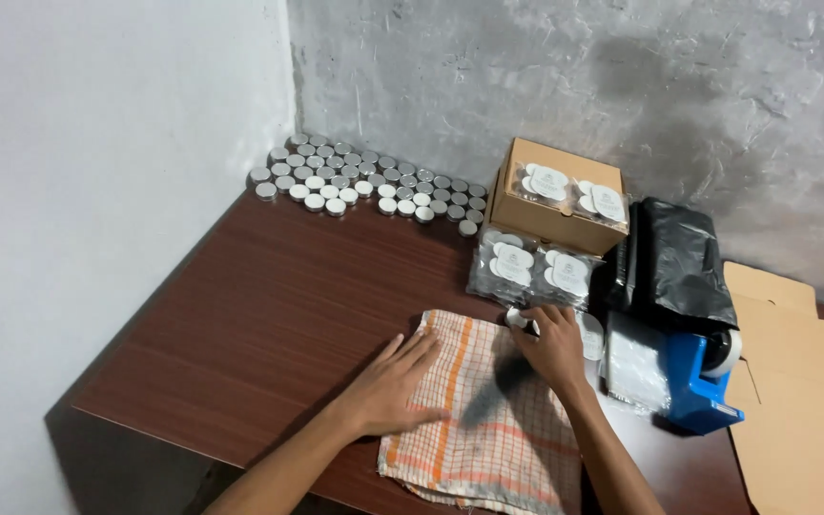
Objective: Cleaning small metal candle tins with a cloth and then placing them into individual plastic bags for packaging.
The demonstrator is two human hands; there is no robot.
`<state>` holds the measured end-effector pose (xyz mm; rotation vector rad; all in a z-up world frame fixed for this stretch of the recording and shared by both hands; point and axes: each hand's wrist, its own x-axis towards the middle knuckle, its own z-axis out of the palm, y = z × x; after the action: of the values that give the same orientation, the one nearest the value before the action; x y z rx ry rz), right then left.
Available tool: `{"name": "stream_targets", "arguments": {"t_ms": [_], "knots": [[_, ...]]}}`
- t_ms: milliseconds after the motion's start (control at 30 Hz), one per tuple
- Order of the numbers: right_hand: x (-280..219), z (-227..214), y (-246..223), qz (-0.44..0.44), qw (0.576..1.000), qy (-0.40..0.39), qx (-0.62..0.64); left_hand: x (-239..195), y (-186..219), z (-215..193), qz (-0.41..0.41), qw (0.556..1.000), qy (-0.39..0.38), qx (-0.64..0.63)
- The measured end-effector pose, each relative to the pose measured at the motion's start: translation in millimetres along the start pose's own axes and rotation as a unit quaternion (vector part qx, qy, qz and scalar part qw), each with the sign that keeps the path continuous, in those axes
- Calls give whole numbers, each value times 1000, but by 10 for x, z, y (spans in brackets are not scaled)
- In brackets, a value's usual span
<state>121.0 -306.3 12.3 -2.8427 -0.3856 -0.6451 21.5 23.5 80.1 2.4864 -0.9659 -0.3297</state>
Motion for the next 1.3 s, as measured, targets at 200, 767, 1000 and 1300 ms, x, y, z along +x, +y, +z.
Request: {"name": "stream_targets", "arguments": {"t_ms": [200, 767, 1000, 1300], "knots": [[-695, -285, 100, -32, 998, 14, 58, 264, -1161, -247, -131, 937, 313, 79], [-967, -431, 94, 86, 976, -27, 196, 834, -2246, -471, -207, 869, 379, 240], [-952, -413, 101, 82, 972, 20, 220, 681, -1315, -86, -89, 908, 383, 147], [-974, -392, 108, 51, 976, 41, 210, 727, -511, 739, 20, 968, 251, -13]]}}
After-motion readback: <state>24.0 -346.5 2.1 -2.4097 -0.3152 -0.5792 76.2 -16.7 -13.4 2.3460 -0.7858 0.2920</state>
